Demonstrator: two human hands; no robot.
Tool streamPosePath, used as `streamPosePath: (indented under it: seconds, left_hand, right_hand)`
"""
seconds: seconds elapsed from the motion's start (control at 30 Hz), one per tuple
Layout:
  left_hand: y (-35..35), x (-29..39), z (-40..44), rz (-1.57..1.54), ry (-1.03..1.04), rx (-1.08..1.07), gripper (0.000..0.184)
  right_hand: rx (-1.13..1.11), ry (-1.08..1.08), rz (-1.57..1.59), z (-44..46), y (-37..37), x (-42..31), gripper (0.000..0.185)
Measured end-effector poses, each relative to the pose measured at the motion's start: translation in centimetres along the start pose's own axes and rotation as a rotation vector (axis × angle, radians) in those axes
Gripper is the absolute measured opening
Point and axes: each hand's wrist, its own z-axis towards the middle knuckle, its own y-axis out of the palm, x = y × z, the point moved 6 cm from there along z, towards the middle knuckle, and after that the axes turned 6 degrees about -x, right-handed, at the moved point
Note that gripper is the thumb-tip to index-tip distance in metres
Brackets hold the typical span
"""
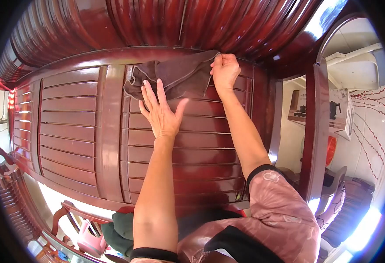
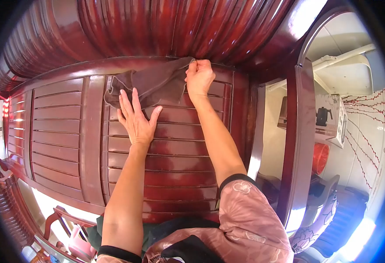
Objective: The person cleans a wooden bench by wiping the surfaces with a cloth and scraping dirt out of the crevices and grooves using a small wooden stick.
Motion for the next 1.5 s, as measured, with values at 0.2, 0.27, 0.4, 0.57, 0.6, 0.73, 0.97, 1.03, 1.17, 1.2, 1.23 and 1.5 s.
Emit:
streamPosePath:
  seconds: [0.2,0.27,0.4,0.57,0.6,0.73,0.97,1.03,1.17,1.2,1.23,1.5]
  left_hand:
    - [0.0,0.0,0.0,-0.007,-0.008,-0.007,0.092]
    - [0.1,0.0,0.0,-0.01,-0.005,-0.005,0.092]
    - [0.1,0.0,-0.1,-0.006,-0.006,-0.008,0.092]
    - [0.2,-0.1,-0.1,0.0,-0.004,-0.012,0.095]
    - [0.3,-0.1,-0.1,-0.004,-0.007,-0.015,0.097]
    - [0.1,-0.2,-0.2,-0.022,-0.004,0.029,0.094]
    - [0.1,0.0,-0.2,-0.003,-0.002,0.023,0.094]
    - [0.1,-0.1,-0.1,0.0,-0.002,0.022,0.094]
    - [0.1,0.0,-0.1,0.007,-0.003,0.02,0.094]
    - [0.1,0.0,-0.1,0.009,0.0,0.021,0.094]
    - [0.1,0.0,-0.1,0.006,-0.001,0.018,0.094]
    - [0.2,0.0,-0.1,0.017,-0.001,0.002,0.094]
  right_hand:
    - [0.023,-0.059,-0.014,0.1,-0.2,0.7,0.014]
    - [0.033,-0.097,-0.106,0.6,-0.3,2.4,0.014]
    - [0.092,-0.196,-0.23,-0.4,-2.9,2.3,0.013]
    - [0.07,-0.129,-0.147,-0.1,-4.2,3.3,0.01]
    - [0.066,-0.149,-0.142,0.3,-4.0,3.3,0.011]
    - [0.056,-0.203,-0.181,1.7,-3.1,3.7,0.013]
    - [0.042,-0.103,-0.193,1.2,-3.2,2.7,0.013]
    - [0.093,-0.156,-0.29,1.8,-3.4,3.1,0.013]
    - [0.122,-0.221,-0.294,1.4,-3.4,2.7,0.012]
    - [0.104,-0.214,-0.244,1.3,-3.0,2.7,0.012]
    - [0.086,-0.204,-0.195,1.2,-2.7,2.9,0.012]
    - [0.03,-0.251,-0.22,0.6,-4.7,3.6,0.013]
